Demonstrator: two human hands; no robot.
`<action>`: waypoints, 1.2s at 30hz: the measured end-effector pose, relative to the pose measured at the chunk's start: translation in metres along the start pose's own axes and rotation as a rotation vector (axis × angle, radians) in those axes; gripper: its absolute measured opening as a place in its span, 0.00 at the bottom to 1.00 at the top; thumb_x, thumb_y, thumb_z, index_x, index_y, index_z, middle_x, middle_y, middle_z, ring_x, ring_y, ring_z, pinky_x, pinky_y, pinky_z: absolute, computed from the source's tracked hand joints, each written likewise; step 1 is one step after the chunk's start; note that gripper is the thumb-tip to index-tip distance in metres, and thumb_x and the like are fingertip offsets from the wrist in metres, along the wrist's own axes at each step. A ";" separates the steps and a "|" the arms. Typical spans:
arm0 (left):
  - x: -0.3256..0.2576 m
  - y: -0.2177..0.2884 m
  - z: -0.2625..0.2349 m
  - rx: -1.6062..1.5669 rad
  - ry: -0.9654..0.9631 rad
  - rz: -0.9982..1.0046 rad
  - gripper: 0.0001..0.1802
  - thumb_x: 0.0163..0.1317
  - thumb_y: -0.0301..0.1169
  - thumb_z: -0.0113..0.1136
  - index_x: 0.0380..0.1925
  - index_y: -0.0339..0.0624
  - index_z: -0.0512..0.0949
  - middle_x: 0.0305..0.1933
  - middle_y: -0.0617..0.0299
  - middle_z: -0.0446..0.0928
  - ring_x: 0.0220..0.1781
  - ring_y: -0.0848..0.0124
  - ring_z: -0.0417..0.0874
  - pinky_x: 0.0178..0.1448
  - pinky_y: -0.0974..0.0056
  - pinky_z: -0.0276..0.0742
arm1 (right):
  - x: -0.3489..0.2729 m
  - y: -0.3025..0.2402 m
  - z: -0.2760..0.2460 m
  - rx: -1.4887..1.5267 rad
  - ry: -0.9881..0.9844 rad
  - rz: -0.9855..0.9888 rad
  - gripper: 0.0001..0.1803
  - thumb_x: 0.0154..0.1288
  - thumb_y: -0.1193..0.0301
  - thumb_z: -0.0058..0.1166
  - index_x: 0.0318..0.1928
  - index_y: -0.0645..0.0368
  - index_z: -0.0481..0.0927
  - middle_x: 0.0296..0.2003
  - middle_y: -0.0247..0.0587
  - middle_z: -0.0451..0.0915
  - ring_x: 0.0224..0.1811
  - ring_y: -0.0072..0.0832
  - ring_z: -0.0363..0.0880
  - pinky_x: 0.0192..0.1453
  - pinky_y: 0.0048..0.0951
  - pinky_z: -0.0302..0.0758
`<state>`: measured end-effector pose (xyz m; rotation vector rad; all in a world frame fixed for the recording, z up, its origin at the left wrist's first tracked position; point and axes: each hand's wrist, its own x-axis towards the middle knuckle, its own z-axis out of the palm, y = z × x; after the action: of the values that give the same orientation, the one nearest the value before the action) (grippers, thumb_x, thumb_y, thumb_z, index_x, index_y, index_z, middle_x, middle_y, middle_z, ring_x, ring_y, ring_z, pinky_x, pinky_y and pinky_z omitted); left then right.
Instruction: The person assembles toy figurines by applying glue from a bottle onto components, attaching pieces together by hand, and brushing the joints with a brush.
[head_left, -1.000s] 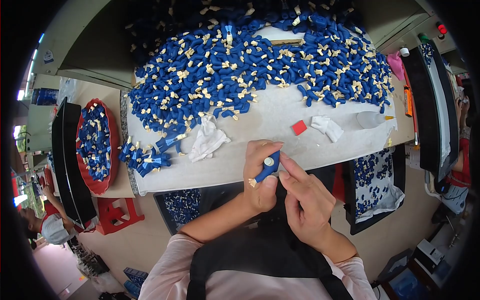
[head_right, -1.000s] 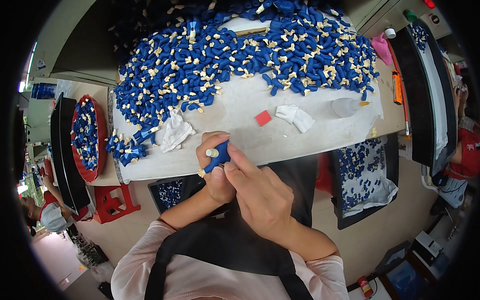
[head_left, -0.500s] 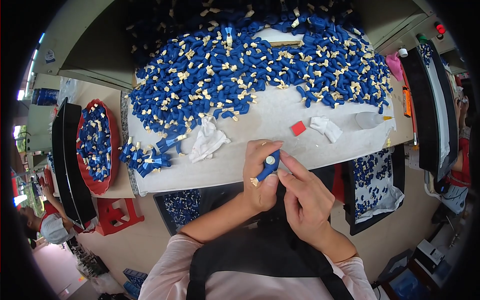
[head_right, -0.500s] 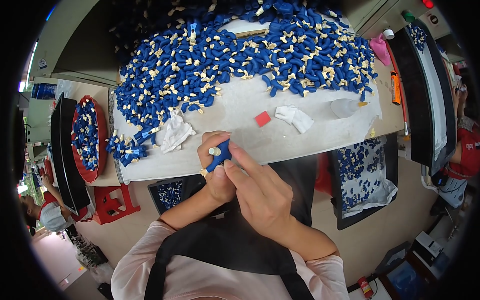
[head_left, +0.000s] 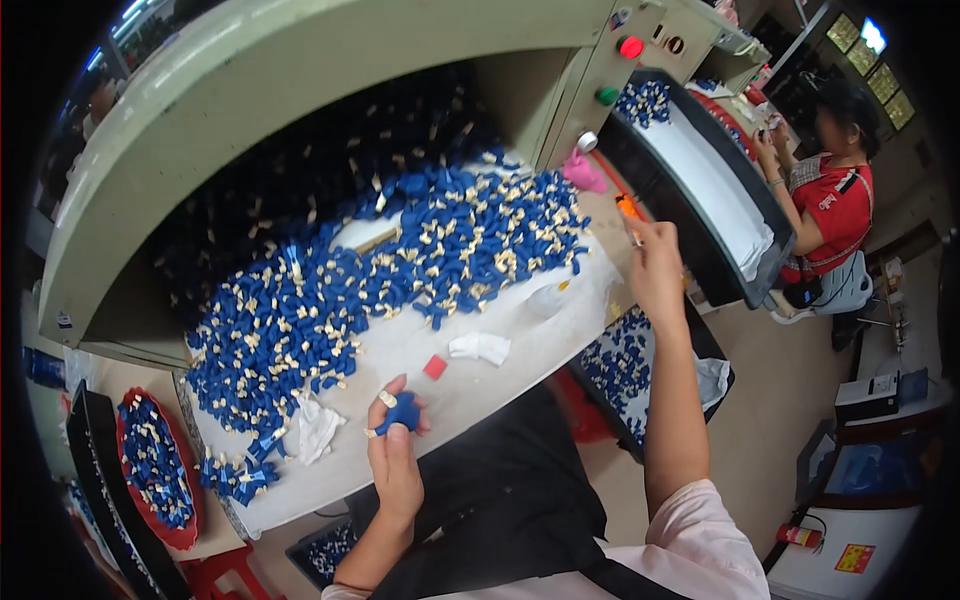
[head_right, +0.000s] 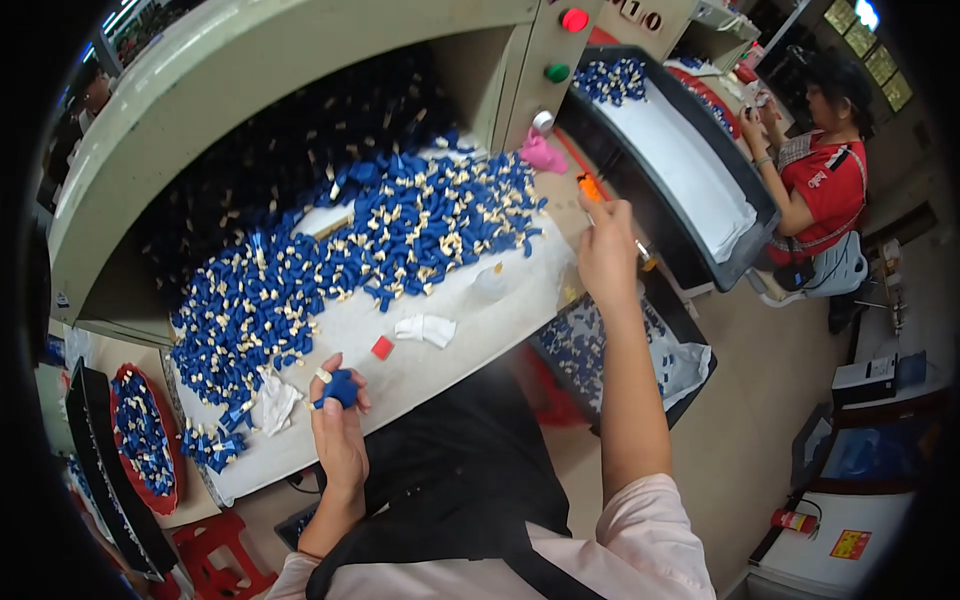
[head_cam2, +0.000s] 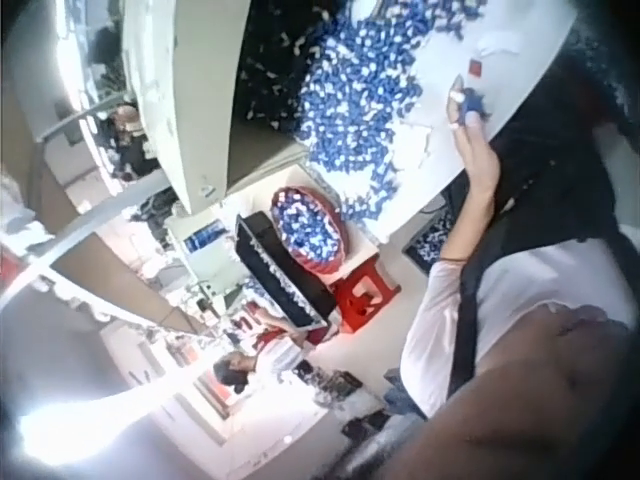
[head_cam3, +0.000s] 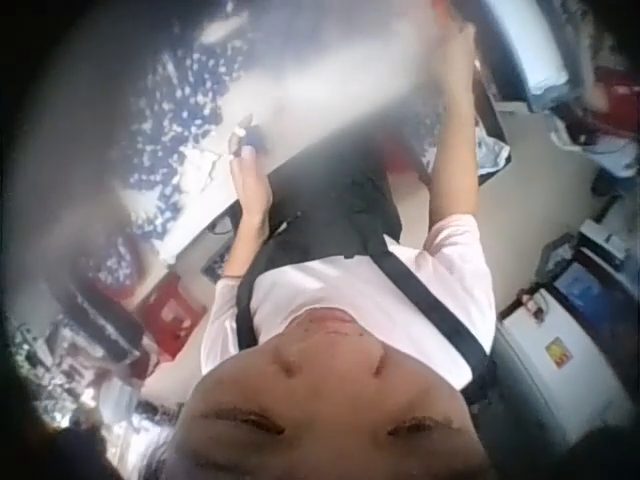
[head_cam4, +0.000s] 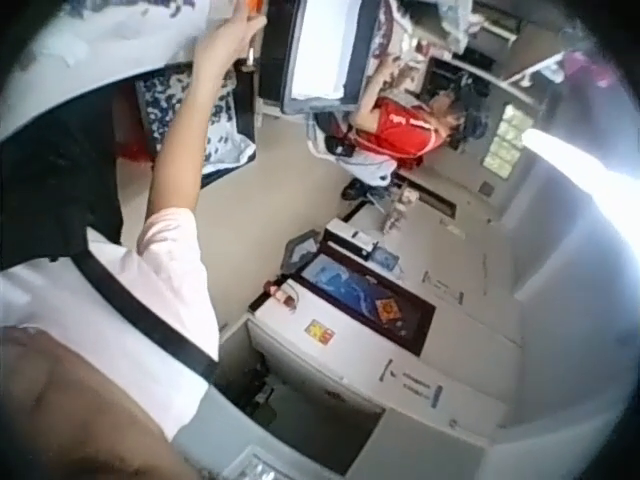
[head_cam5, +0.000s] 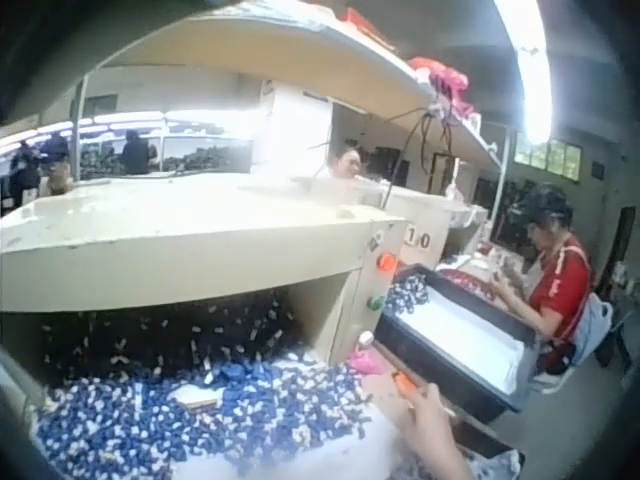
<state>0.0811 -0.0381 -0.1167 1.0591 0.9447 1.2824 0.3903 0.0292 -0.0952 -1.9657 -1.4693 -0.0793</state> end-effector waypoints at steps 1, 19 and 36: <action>-0.001 0.002 0.001 -0.030 -0.028 -0.072 0.24 0.60 0.40 0.41 0.52 0.34 0.60 0.38 0.59 0.68 0.34 0.77 0.66 0.42 0.72 0.62 | 0.010 0.011 0.014 -0.042 -0.059 -0.005 0.19 0.48 0.85 0.40 0.44 0.62 0.72 0.37 0.50 0.67 0.39 0.45 0.70 0.45 0.38 0.67; 0.008 -0.010 0.002 0.074 0.032 0.352 0.20 0.46 0.13 0.52 0.40 0.37 0.62 0.46 0.48 0.69 0.40 0.69 0.73 0.44 0.68 0.71 | -0.116 -0.161 0.012 0.576 -0.298 -0.361 0.13 0.42 0.74 0.61 0.30 0.61 0.72 0.22 0.37 0.73 0.22 0.30 0.72 0.24 0.25 0.69; 0.004 -0.017 -0.008 0.295 -0.073 0.490 0.21 0.42 0.12 0.53 0.39 0.37 0.66 0.47 0.44 0.68 0.45 0.59 0.74 0.46 0.65 0.71 | -0.118 -0.148 0.012 0.754 -0.246 -0.320 0.11 0.45 0.83 0.55 0.33 0.63 0.75 0.25 0.42 0.75 0.22 0.29 0.75 0.24 0.23 0.71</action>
<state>0.0782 -0.0333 -0.1347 1.6295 0.8635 1.5138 0.2145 -0.0415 -0.0847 -1.1535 -1.6401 0.5208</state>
